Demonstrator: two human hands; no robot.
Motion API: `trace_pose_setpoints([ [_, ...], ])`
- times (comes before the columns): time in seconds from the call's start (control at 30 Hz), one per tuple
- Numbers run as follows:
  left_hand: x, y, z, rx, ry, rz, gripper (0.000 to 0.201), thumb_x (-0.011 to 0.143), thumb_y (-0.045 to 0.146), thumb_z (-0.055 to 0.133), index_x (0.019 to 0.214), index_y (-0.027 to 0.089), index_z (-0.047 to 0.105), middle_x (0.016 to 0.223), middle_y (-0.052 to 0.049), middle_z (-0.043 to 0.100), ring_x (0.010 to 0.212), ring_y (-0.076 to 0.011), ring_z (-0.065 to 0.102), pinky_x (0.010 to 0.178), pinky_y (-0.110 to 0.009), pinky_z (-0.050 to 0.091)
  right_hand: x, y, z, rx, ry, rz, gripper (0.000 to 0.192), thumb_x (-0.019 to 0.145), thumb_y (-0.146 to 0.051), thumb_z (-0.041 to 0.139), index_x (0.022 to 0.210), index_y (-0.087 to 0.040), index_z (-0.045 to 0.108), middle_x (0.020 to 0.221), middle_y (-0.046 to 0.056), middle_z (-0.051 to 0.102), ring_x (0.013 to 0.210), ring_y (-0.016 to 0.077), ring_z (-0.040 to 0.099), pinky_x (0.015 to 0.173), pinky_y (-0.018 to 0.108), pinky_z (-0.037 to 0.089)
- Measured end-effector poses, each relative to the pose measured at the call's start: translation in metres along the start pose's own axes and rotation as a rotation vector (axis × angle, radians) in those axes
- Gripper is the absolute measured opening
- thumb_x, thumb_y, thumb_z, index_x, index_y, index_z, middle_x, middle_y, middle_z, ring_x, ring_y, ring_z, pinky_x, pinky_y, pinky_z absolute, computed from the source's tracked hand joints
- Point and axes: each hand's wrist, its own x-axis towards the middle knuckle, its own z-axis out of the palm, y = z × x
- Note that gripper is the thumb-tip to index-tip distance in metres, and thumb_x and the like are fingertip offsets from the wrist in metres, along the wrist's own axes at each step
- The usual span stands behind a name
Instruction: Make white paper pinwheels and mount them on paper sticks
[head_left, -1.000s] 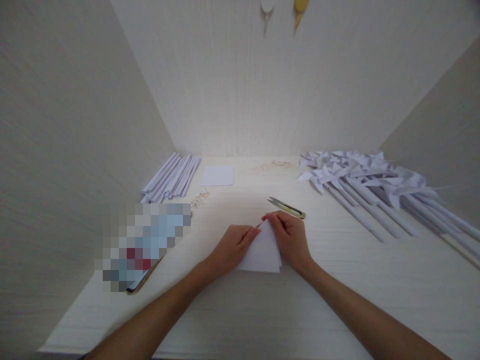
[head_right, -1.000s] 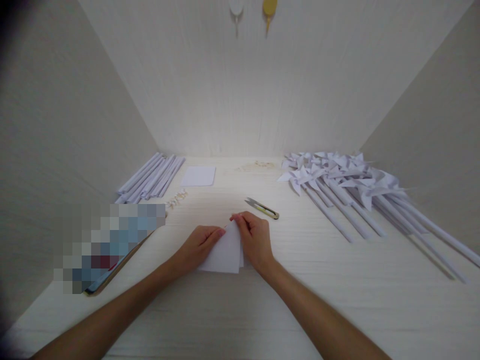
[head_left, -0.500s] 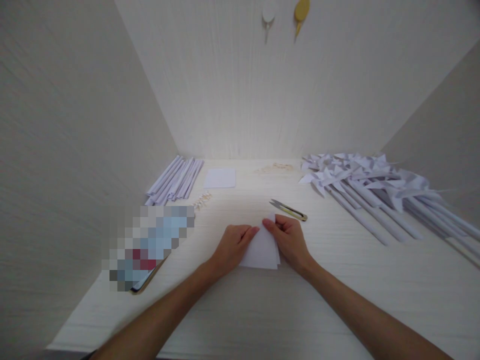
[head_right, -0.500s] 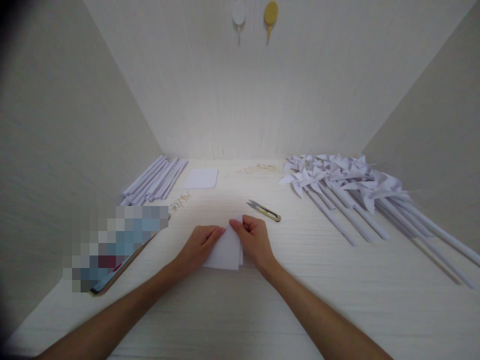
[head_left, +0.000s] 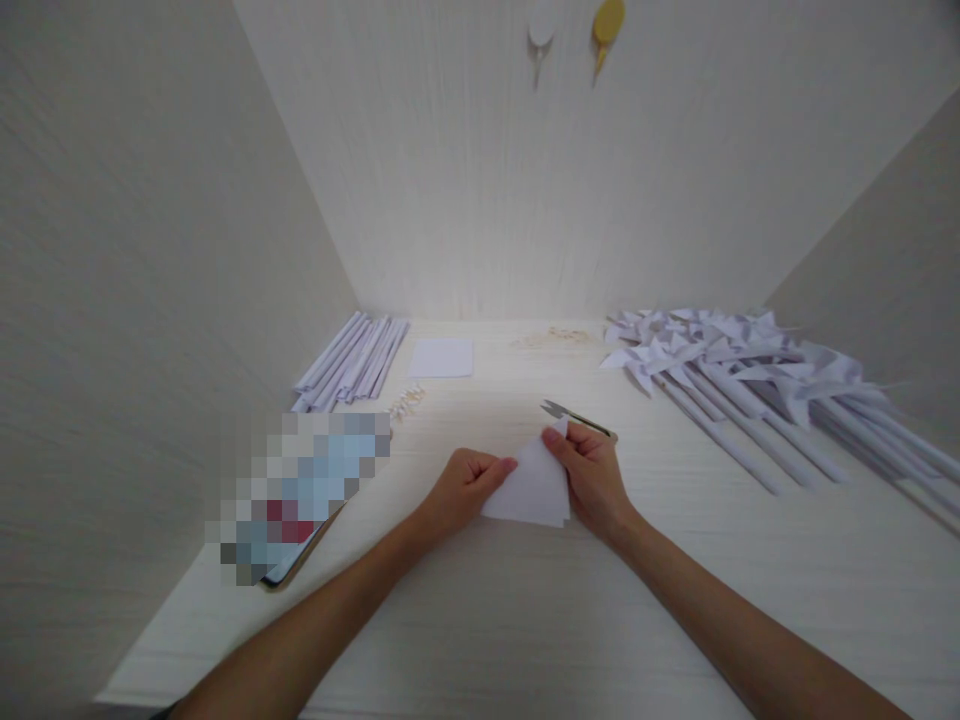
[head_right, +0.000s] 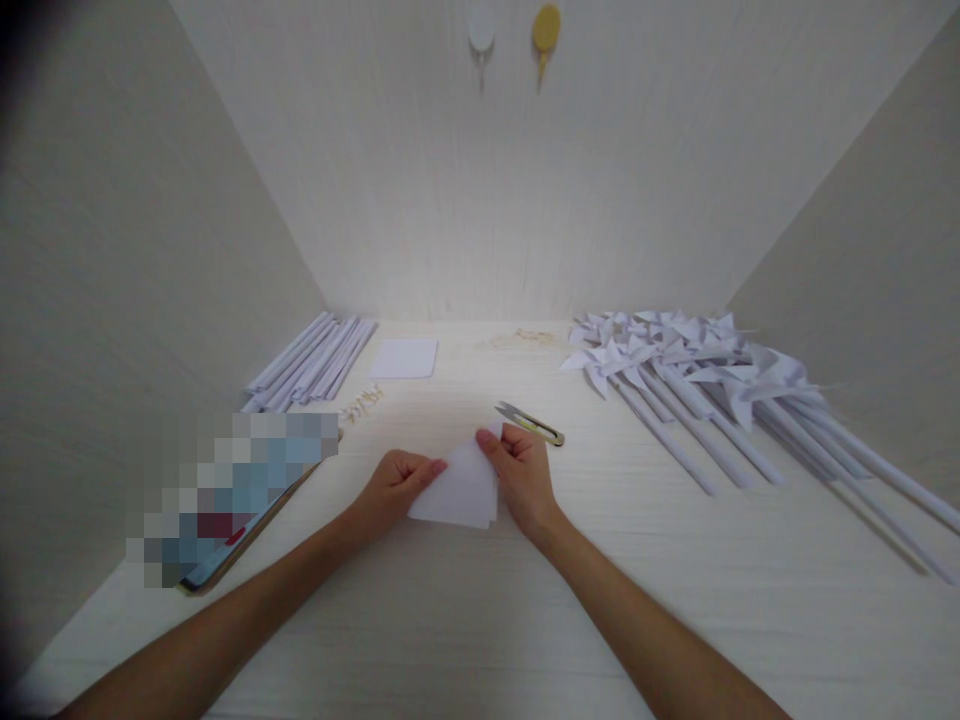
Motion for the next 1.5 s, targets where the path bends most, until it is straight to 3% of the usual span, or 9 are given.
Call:
trace_pose_setpoints([
  [0.2,0.002,-0.001,0.001,-0.113,0.086,-0.034,0.055,0.063,0.067,0.041,0.040,0.018,0.026,0.036,0.007,0.021,0.033,-0.0030,0.017,0.035,-0.022,0.009,0.001,-0.005,0.000,0.045,0.030,0.002,0.029,0.056,-0.040,0.068,0.055,-0.016,0.053,0.043,-0.004,0.048,0.037,0.0066,0.037,0.036,0.020,0.027],
  [0.33,0.002,-0.003,-0.003,-0.141,0.029,-0.080,0.056,0.064,0.066,0.041,0.039,0.018,0.029,0.032,0.007,0.022,0.031,-0.0032,0.018,0.034,-0.021,0.009,0.001,-0.009,0.000,0.073,0.067,0.008,0.028,0.054,-0.039,0.069,0.056,-0.016,0.054,0.042,-0.004,0.049,0.037,0.0074,0.039,0.035,0.021,0.029],
  [0.43,0.001,-0.002,-0.003,-0.104,0.008,-0.037,0.056,0.061,0.064,0.047,0.038,0.018,0.027,0.035,0.007,0.022,0.034,-0.0026,0.017,0.036,-0.021,0.008,0.001,-0.010,0.001,0.080,0.068,0.020,0.028,0.053,-0.039,0.070,0.057,-0.016,0.055,0.042,-0.004,0.050,0.038,0.0079,0.040,0.036,0.021,0.031],
  [0.63,-0.002,0.000,0.002,0.021,0.100,0.048,0.054,0.066,0.059,0.045,0.039,0.018,0.021,0.041,0.006,0.018,0.039,-0.0029,0.015,0.038,-0.022,0.008,0.001,-0.011,0.002,0.105,0.059,0.029,0.028,0.052,-0.038,0.071,0.056,-0.015,0.055,0.042,-0.005,0.049,0.036,0.0064,0.039,0.035,0.020,0.029],
  [0.87,-0.002,0.000,0.001,-0.099,-0.054,-0.082,0.052,0.065,0.063,0.040,0.041,0.018,0.029,0.035,0.007,0.023,0.034,-0.0039,0.018,0.036,-0.022,0.011,0.000,-0.011,-0.001,0.027,0.032,0.062,0.031,0.054,-0.042,0.069,0.057,-0.016,0.053,0.042,-0.005,0.048,0.036,0.0072,0.039,0.035,0.021,0.030],
  [1.0,-0.003,0.002,0.005,-0.125,-0.083,-0.049,0.048,0.069,0.060,0.036,0.047,0.018,0.035,0.040,0.006,0.032,0.036,-0.0053,0.026,0.037,-0.021,0.017,-0.005,-0.005,0.002,-0.052,-0.099,0.070,0.033,0.058,-0.043,0.066,0.054,-0.016,0.048,0.042,-0.006,0.045,0.034,0.0052,0.035,0.034,0.019,0.026],
  [1.1,-0.004,0.002,0.008,-0.007,-0.102,0.022,0.043,0.073,0.054,0.036,0.050,0.017,0.036,0.046,0.004,0.035,0.041,-0.0060,0.028,0.039,-0.022,0.018,-0.008,-0.003,0.006,-0.100,-0.140,0.074,0.035,0.061,-0.043,0.064,0.052,-0.017,0.043,0.040,-0.008,0.040,0.033,0.0038,0.031,0.033,0.017,0.022],
  [1.3,-0.005,0.000,0.006,0.222,0.044,0.145,0.038,0.078,0.040,0.031,0.047,0.018,0.025,0.044,0.005,0.024,0.041,-0.0055,0.021,0.040,-0.023,0.015,-0.009,-0.006,0.006,-0.105,-0.223,0.139,0.029,0.061,-0.042,0.064,0.061,-0.016,0.052,0.045,-0.006,0.051,0.036,0.0052,0.040,0.035,0.017,0.028],
  [1.5,-0.002,0.003,0.004,0.108,0.219,0.151,0.038,0.079,0.043,0.031,0.051,0.018,0.032,0.048,0.004,0.032,0.044,-0.0071,0.028,0.041,-0.022,0.020,-0.010,-0.004,0.004,-0.105,-0.214,0.142,0.029,0.062,-0.043,0.063,0.059,-0.017,0.051,0.043,-0.006,0.050,0.034,0.0056,0.040,0.031,0.017,0.026],
])
